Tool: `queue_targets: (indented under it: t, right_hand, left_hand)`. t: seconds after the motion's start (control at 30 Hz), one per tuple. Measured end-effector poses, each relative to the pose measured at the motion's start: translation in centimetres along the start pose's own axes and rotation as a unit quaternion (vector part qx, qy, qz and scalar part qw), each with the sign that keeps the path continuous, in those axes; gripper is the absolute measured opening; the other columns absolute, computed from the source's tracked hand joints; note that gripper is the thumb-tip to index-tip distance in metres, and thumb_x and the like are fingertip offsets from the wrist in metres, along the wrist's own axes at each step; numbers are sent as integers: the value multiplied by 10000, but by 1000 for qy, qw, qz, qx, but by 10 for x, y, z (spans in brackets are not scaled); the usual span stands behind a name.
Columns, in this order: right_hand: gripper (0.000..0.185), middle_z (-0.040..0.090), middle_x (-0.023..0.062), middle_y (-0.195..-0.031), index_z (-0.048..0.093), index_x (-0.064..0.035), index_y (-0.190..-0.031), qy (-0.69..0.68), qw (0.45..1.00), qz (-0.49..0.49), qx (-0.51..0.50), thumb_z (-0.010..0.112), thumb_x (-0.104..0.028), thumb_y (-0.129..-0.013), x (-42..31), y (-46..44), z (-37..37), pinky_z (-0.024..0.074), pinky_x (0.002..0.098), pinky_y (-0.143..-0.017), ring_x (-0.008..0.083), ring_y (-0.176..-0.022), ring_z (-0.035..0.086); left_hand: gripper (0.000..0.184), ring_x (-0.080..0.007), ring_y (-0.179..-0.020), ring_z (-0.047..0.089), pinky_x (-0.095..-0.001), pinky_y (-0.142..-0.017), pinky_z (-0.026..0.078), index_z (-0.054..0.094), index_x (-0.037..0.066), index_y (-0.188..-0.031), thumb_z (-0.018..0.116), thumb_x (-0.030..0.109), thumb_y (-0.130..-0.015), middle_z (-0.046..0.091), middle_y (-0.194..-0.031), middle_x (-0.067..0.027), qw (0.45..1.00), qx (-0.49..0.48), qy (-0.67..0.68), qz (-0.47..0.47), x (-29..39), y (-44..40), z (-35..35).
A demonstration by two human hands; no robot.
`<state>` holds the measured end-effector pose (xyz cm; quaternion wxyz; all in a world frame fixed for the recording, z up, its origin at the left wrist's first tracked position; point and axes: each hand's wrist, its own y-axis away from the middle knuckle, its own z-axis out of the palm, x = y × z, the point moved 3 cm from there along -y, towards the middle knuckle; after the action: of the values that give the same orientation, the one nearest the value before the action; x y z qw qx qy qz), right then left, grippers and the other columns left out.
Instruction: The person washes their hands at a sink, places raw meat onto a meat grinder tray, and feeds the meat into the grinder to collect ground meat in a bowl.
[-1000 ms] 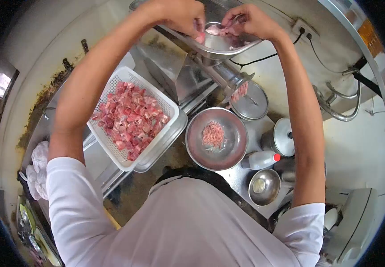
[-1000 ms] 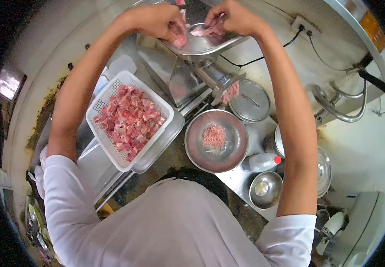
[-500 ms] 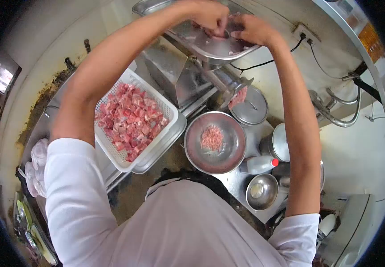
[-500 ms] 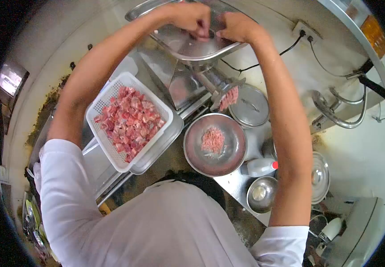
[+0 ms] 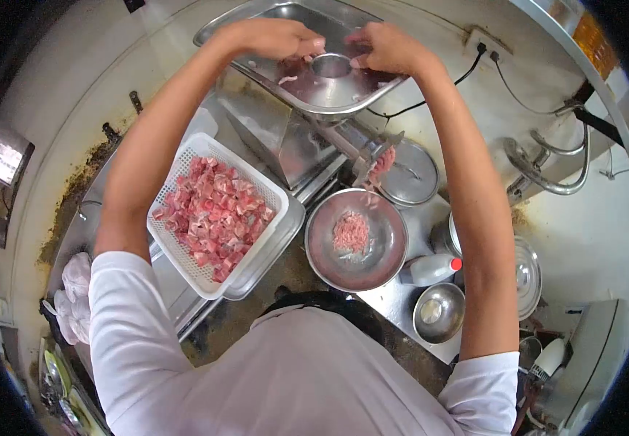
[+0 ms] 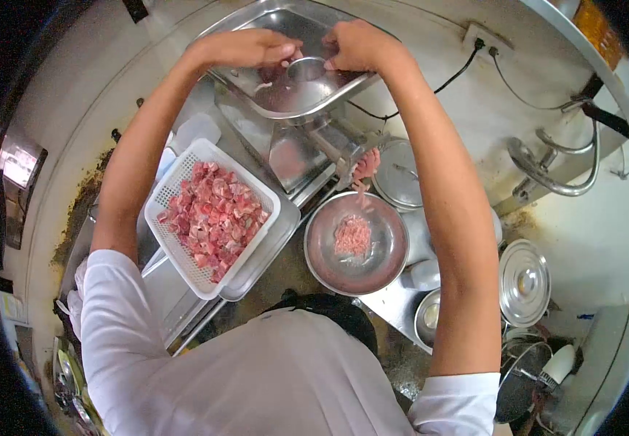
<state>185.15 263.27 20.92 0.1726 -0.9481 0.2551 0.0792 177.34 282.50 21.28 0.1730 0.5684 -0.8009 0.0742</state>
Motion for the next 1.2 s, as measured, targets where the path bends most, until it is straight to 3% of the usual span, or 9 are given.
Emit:
queue_targets:
  t: [0.13, 0.27, 0.4, 0.5, 0.6, 0.73, 0.9, 1.0, 1.2]
  right_hand:
    - [389, 700, 162, -986, 688, -78, -1112, -22, 994, -107, -30, 726, -152, -732, -10, -3, -5, 516, 386, -838, 306, -927, 669]
    - [212, 659, 227, -790, 697, -3, -846, -6, 996, -59, 72, 677, -170, -718, -12, -1, -12, 501, 394, -643, 374, -687, 634]
    - [340, 702, 131, -969, 696, -72, -1088, 42, 997, -54, 28, 695, -68, -748, -11, 4, -5, 505, 351, -829, 252, -927, 658]
    - [239, 707, 103, -917, 698, -21, -1040, -208, 973, -100, 16, 673, -51, -804, 5, -8, 5, 508, 281, -749, 183, -842, 656]
    - [258, 673, 207, -771, 703, 5, -858, -82, 981, -80, 154, 711, -217, -726, -31, 13, -21, 501, 398, -637, 322, -675, 657]
    - [355, 671, 178, -852, 659, -14, -1018, 11, 955, -39, 295, 754, -190, -725, -43, 28, -38, 531, 378, -632, 270, -746, 685]
    - [75, 634, 86, -689, 691, -55, -798, -139, 802, -214, 540, 725, -12, -747, -131, 87, 17, 454, 272, -533, 218, -556, 557]
    - [173, 626, 92, -751, 676, -37, -840, -246, 852, -327, 327, 728, -26, -675, -198, 94, 119, 501, 339, -598, 245, -694, 608]
    - [750, 587, 273, -1166, 499, -24, -1308, -284, 958, -33, -30, 796, -285, -670, -203, 29, 378, 436, 482, -952, 433, -1094, 561]
  left_hand:
    - [290, -327, -868, 640, -401, -772, 492, 600, -18, -1047, 633, 220, -884, 662, -929, -186, 962, 99, -227, 115, 37, 11, 18]
    - [274, -333, -838, 645, -426, -688, 482, 604, -26, -979, 703, 153, -798, 634, -892, -233, 973, 194, -86, 96, 61, 2, 19]
    - [132, -344, -631, 630, -399, -614, 493, 675, -20, -790, 571, 22, -719, 624, -672, -211, 987, 112, -109, 49, 61, 4, 14]
    - [214, -341, -708, 653, -391, -655, 503, 672, -9, -946, 597, 49, -753, 658, -828, -205, 961, 251, -89, 76, 41, 26, -7]
    - [267, -279, -856, 669, -404, -728, 537, 648, 37, -1083, 626, 165, -849, 689, -985, -133, 933, 346, -37, 92, 26, 86, -21]
    - [307, -107, -749, 628, -277, -661, 524, 673, 45, -1092, 674, 264, -877, 679, -897, -18, 916, 389, 78, -63, -8, 190, 22]
    - [464, -167, -691, 651, -301, -623, 521, 630, 72, -1189, 745, 287, -795, 692, -844, -91, 882, 184, 172, -398, -133, 324, 177]
    - [626, -225, -849, 664, -337, -681, 548, 553, 133, -1275, 781, 341, -730, 673, -1010, -123, 814, 113, 237, -518, -158, 370, 251]
    - [764, -289, -984, 635, -446, -717, 565, 431, 96, -1355, 777, 350, -724, 609, -1171, -164, 722, 143, 340, -586, -237, 382, 370]
